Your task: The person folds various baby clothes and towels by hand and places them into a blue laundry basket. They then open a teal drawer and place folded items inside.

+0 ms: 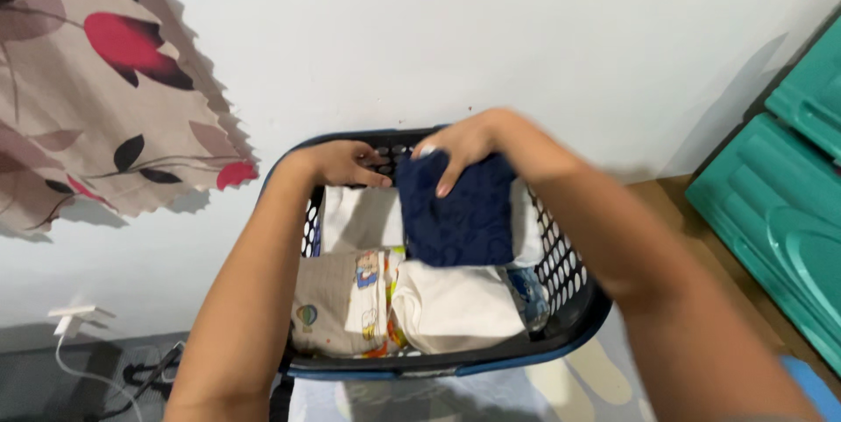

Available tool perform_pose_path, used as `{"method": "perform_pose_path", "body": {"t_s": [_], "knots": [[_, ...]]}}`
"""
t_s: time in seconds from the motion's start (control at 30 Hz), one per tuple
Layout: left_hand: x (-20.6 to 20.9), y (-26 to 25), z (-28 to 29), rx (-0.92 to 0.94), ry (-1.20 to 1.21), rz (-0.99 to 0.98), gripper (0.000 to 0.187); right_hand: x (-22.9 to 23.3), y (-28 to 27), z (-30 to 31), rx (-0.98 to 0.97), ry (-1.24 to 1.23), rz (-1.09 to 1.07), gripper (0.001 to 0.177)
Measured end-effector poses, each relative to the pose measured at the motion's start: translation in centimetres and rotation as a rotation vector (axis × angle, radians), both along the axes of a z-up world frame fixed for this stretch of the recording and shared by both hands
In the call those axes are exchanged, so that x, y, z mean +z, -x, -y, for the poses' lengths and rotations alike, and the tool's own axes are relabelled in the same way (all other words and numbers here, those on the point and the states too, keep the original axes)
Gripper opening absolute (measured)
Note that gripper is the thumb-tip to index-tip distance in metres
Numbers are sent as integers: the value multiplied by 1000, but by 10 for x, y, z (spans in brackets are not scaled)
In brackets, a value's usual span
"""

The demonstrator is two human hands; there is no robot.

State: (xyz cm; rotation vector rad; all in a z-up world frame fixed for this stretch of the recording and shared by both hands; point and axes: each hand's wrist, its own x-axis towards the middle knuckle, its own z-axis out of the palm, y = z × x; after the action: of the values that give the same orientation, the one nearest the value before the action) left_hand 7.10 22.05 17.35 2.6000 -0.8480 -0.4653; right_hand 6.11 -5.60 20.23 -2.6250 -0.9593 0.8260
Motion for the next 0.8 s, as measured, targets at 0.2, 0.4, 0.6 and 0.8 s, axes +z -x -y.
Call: {"method": "perform_pose_path", "body": {"t_s": [0.2, 0.4, 0.6, 0.8], "knots": [[-5, -1, 18, 165, -63, 194, 50, -105, -29, -18, -141, 20, 75, 90], [-40, 25, 69, -144, 188, 254, 108, -92, -38, 0, -256, 259, 311, 70], [-94, 36, 90, -28, -348, -23, 172, -100, -3, 27, -260, 547, 178, 52], [-104, 16, 73, -194, -78, -12, 172, -175, 2, 46, -92, 301, 44, 81]]}}
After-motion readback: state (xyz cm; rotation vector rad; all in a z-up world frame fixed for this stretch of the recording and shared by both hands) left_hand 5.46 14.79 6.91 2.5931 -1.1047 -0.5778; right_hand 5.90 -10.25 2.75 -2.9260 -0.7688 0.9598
